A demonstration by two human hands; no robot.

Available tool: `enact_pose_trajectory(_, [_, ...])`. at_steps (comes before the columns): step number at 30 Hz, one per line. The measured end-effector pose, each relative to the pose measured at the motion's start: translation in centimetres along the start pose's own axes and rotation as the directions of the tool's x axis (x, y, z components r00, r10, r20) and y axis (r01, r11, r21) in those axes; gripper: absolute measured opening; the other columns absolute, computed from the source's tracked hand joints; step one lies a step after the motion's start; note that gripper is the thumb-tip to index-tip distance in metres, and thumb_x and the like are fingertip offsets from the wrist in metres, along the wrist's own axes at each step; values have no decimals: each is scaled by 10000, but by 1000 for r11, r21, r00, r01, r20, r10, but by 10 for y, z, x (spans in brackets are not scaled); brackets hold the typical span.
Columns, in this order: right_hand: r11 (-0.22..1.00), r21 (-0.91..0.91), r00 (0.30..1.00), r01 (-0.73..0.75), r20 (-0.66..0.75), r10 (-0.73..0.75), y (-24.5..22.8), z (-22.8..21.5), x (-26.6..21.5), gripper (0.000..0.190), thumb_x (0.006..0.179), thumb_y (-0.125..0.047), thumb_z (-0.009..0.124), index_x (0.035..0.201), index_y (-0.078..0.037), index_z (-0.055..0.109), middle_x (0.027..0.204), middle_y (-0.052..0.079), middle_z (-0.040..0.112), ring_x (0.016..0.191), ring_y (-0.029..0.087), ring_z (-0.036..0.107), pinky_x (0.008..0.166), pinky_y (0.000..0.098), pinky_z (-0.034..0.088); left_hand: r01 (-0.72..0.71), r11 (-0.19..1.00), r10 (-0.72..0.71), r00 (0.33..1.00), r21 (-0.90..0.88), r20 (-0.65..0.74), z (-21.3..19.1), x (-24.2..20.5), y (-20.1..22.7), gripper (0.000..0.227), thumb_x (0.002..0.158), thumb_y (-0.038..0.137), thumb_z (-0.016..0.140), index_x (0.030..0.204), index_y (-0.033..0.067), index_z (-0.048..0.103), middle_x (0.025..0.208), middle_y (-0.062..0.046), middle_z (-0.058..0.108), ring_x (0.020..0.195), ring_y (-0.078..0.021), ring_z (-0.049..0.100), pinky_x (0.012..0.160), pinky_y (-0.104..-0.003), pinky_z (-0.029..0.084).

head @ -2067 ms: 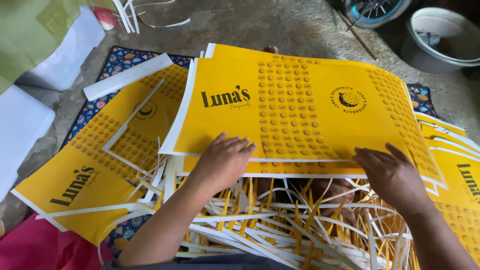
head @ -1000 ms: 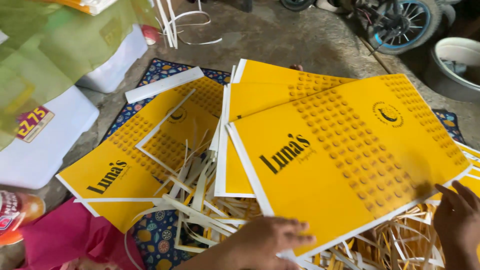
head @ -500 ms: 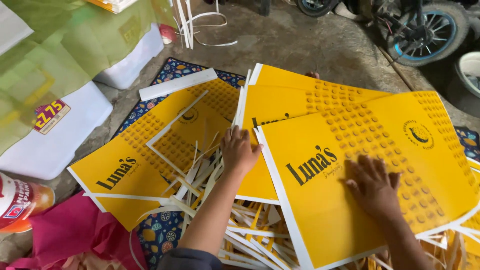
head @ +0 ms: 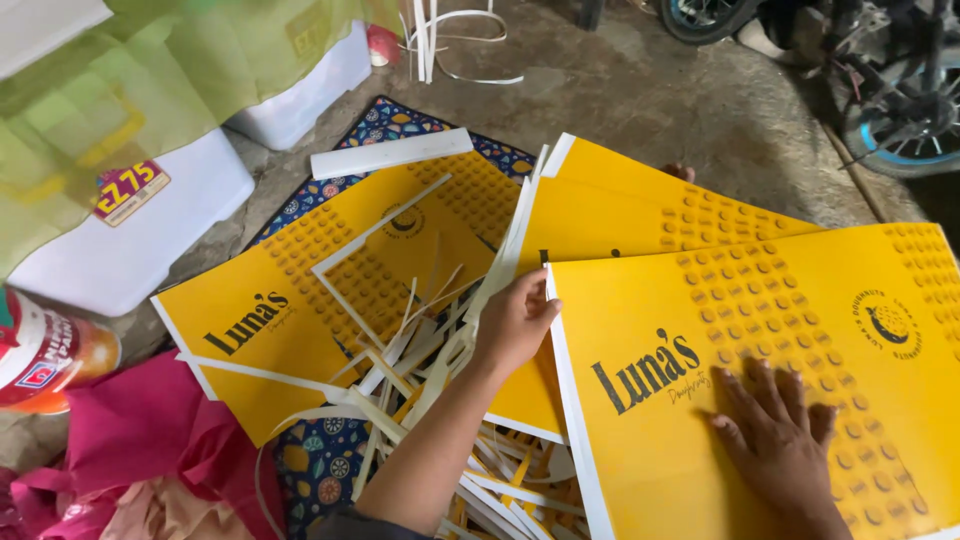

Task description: Removing waste paper strips from die-cut printed yellow sheets for packaging

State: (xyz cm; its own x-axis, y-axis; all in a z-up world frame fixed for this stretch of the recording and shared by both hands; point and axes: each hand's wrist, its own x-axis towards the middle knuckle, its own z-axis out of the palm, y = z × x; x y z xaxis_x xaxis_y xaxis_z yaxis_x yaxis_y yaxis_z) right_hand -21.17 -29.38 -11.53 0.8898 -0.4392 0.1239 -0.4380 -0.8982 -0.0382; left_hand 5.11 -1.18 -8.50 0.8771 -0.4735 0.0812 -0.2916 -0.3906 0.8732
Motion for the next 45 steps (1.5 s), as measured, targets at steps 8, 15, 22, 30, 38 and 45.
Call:
enact_pose_trajectory(8, [1000,-17,1000,-26,3,26,-1,6,-2,679,879,-710,373,1543,-574,332,1715,-138,256,1600,270,175,1167,634,110,170,930,-236,956,-327,-174,31,2,-28,666,928,260,708,1533,99,481,794,-15,678,701,-142,632,591,-320,548])
enact_pose_trajectory(15, [999,27,992,-24,-120,27,-6,12,-1,678,859,-727,441,1516,-558,418,1680,-118,367,1591,332,261,1179,719,89,22,509,-396,893,-860,-212,42,0,-36,506,937,63,659,1436,33,583,815,-110,598,690,-216,598,687,-399,564])
enact_pose_trajectory(22, [990,71,987,-125,-90,131,-19,7,6,671,855,-719,472,1500,-537,453,1680,-98,373,1585,381,249,1145,771,84,218,793,-317,945,-569,-81,21,-17,-1,676,918,400,650,1504,112,477,1193,-13,740,772,-165,719,700,-336,615])
enact_pose_trajectory(30, [971,151,982,-183,-21,188,-39,-7,14,642,891,-706,443,1490,-478,486,1687,-57,345,1589,384,182,1134,766,18,171,961,-165,985,-217,45,21,-42,-5,668,951,369,622,1543,118,445,1039,-27,716,963,-181,713,842,-352,611])
enact_pose_trajectory(38, [958,195,973,-212,-45,224,-49,-10,25,638,887,-683,496,1481,-453,513,1673,-28,363,1569,414,188,1119,787,42,185,977,-164,971,-108,176,15,-54,8,739,956,277,651,1618,221,328,908,-4,694,822,-204,679,789,-413,568])
enact_pose_trajectory(45, [938,168,953,-302,88,291,-51,-8,28,677,881,-748,400,1516,-512,411,1712,-71,251,1604,362,91,1146,773,-51,100,947,-76,993,-305,89,30,-53,-22,550,923,207,679,1463,167,579,797,18,630,761,-153,611,750,-351,530])
